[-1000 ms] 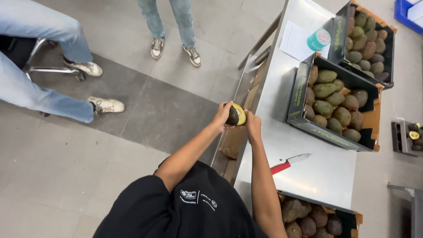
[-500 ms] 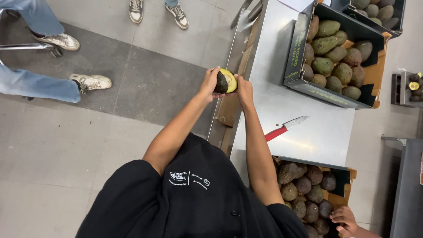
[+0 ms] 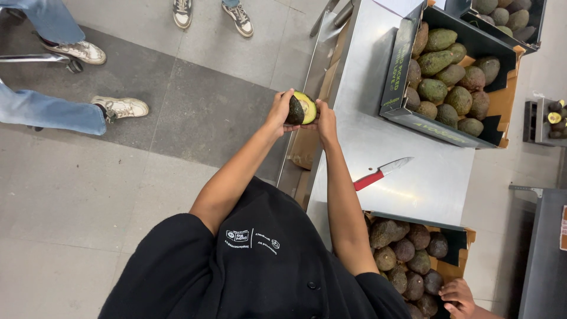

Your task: Sorting avocados into crates and inspecting them by cutting some in half with a knife.

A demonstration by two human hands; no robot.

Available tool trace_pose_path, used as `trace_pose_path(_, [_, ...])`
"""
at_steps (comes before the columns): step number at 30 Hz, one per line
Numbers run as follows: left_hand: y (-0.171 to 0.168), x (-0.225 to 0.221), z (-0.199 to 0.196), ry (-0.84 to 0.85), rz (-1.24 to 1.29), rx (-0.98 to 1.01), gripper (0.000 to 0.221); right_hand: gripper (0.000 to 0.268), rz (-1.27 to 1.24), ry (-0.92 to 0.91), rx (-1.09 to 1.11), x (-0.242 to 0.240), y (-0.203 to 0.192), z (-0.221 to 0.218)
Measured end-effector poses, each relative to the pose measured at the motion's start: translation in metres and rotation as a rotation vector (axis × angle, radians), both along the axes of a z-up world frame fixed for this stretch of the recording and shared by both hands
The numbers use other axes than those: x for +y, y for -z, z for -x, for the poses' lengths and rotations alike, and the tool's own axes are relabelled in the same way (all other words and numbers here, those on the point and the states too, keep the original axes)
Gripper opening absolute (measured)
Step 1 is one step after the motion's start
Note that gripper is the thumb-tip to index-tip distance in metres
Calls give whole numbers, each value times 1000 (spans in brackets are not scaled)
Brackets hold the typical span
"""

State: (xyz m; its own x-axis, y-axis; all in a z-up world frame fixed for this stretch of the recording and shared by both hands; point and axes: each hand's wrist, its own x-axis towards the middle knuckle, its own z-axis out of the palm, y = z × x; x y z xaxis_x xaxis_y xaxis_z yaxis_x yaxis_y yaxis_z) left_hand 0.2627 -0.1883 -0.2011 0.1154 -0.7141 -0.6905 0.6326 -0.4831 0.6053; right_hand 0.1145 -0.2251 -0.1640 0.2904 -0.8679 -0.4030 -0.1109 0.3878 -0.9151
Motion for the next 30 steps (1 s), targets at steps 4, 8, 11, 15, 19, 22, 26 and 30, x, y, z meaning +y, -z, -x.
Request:
trace_pose_path(4, [18, -3, 8, -7, 84, -11, 52, 50, 52, 1, -33, -12, 46, 22])
trace_pose_path(8, [22, -17, 3, -18, 24, 14, 51, 49, 86, 17, 0, -31, 58, 18])
trace_pose_path(11, [16, -10, 2, 14, -26, 18, 52, 47, -31, 44, -87, -15, 31, 11])
trace_pose_path(15, [11, -6, 4, 30, -8, 45, 53, 49, -27, 25, -72, -11, 24, 17])
trace_pose_path(19, [15, -6, 3, 22, -2, 91, 51, 50, -2, 11, -57, -3, 11, 16])
trace_pose_path(22, [8, 3, 11, 18, 112, 149, 53, 48, 44, 51, -53, 22, -11, 19])
trace_pose_path(26, [-56, 26, 22, -42, 358, 163, 49, 45, 416, 112, -3, 79, -70, 13])
trace_pose_path(30, [-95, 26, 31, -17, 605, 205, 46, 45, 708, 159, 64, 108, -110, 14])
